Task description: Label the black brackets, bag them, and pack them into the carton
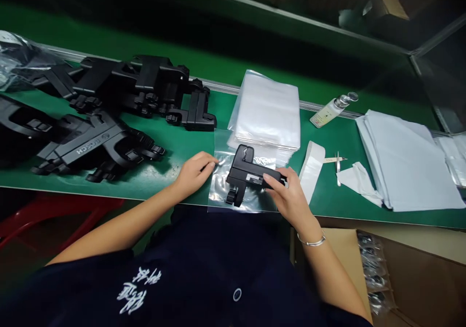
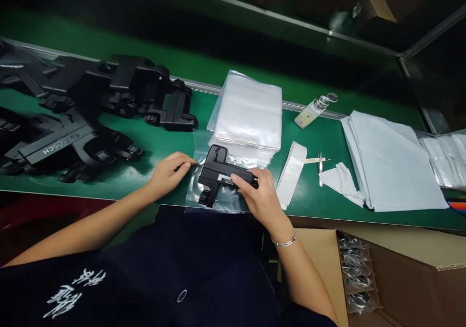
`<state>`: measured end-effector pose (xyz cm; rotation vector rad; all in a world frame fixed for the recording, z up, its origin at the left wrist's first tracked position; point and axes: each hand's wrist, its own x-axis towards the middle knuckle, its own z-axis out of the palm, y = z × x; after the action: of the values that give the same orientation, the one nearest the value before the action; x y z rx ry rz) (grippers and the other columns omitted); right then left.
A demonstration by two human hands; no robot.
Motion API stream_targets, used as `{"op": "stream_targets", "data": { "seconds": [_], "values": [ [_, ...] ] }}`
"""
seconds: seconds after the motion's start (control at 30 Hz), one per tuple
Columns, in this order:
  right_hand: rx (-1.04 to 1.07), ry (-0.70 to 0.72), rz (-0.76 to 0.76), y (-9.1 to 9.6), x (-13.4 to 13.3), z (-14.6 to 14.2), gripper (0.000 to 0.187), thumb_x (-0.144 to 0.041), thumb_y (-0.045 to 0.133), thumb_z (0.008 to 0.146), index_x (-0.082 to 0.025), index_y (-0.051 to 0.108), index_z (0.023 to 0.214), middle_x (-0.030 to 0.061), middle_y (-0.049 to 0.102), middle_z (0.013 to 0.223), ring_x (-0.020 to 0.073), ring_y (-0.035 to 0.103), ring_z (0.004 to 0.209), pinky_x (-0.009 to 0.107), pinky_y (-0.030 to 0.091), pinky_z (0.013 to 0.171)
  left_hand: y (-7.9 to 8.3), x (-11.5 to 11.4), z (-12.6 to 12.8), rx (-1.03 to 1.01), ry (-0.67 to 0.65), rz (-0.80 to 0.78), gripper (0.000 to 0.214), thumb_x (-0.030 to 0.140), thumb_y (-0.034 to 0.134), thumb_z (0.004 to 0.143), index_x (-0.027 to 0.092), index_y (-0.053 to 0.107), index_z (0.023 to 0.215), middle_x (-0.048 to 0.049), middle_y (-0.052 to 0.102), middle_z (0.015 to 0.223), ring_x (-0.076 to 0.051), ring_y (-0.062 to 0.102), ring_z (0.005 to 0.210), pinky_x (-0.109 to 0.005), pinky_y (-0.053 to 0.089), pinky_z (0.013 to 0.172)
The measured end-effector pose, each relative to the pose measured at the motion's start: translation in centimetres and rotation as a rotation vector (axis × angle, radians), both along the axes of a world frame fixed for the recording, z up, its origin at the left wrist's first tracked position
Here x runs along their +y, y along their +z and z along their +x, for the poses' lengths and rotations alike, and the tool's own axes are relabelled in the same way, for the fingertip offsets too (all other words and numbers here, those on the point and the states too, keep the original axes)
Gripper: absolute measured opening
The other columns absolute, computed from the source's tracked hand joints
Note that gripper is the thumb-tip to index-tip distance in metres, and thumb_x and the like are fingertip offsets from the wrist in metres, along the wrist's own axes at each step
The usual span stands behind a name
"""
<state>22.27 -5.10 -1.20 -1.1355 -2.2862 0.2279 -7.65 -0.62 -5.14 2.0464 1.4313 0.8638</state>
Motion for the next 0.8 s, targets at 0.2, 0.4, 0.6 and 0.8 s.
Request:
{"op": "stream_targets", "data": {
  "seconds": [0.2, 0.4, 0.6, 0.8],
  "values": [
    [0.062, -0.189, 0.146, 1.9, -1.4, 1.4, 0.053, -0.008, 0.056, 0.093, -0.047, 0.061, 0.129, 0.0068, 0.05, 0.119, 0.0256, 0.053, 0.114, 0.057, 0.042, 0.105, -0.7, -0.2, 1.9, 0.199, -0.259, 0.045, 0.034, 0.027, 0.036, 0.098, 0.018, 0.069, 0.102, -0.0083, 0.071, 0.1, -0.02, 0.067, 0.095, -0.032, 0.054, 0.084],
    [0.616, -0.373, -0.385, 2.5, -1.9, 2.0, 0.037, -0.036, 0.055, 0.098, -0.036, 0.061, 0.134, 0.0062, 0.063, 0.126, 0.0245, 0.058, 0.12, 0.045, 0.048, 0.103, -0.8, -1.6, 6.6, 0.411, -0.856, 0.19, 0.043, 0.034, 0.038, 0.101, 0.018, 0.053, 0.139, -0.0126, 0.059, 0.139, -0.026, 0.055, 0.129, -0.04, 0.042, 0.107],
    [0.997, -0.376, -0.663, 2.6, -1.9, 2.6, 0.034, -0.046, 0.064, 0.092, -0.034, 0.069, 0.123, 0.0001, 0.064, 0.135, 0.0251, 0.052, 0.133, 0.045, 0.035, 0.117, -2.4, -2.2, 9.8, 0.574, -0.976, 0.13, 0.068, 0.055, 0.038, 0.099, 0.017, 0.027, 0.155, -0.0128, 0.034, 0.16, -0.03, 0.034, 0.147, -0.052, 0.022, 0.119],
    [1.151, -0.366, -0.764, 3.4, -2.4, 2.5, 0.037, -0.048, 0.07, 0.087, -0.031, 0.072, 0.119, 0.0016, 0.066, 0.134, 0.0259, 0.052, 0.134, 0.046, 0.034, 0.118, -2.3, -1.0, 10.6, 0.626, -0.861, 0.091, 0.071, 0.059, 0.035, 0.099, 0.014, 0.031, 0.154, -0.0172, 0.039, 0.156, -0.032, 0.032, 0.147, -0.054, 0.021, 0.119]
  ]
}}
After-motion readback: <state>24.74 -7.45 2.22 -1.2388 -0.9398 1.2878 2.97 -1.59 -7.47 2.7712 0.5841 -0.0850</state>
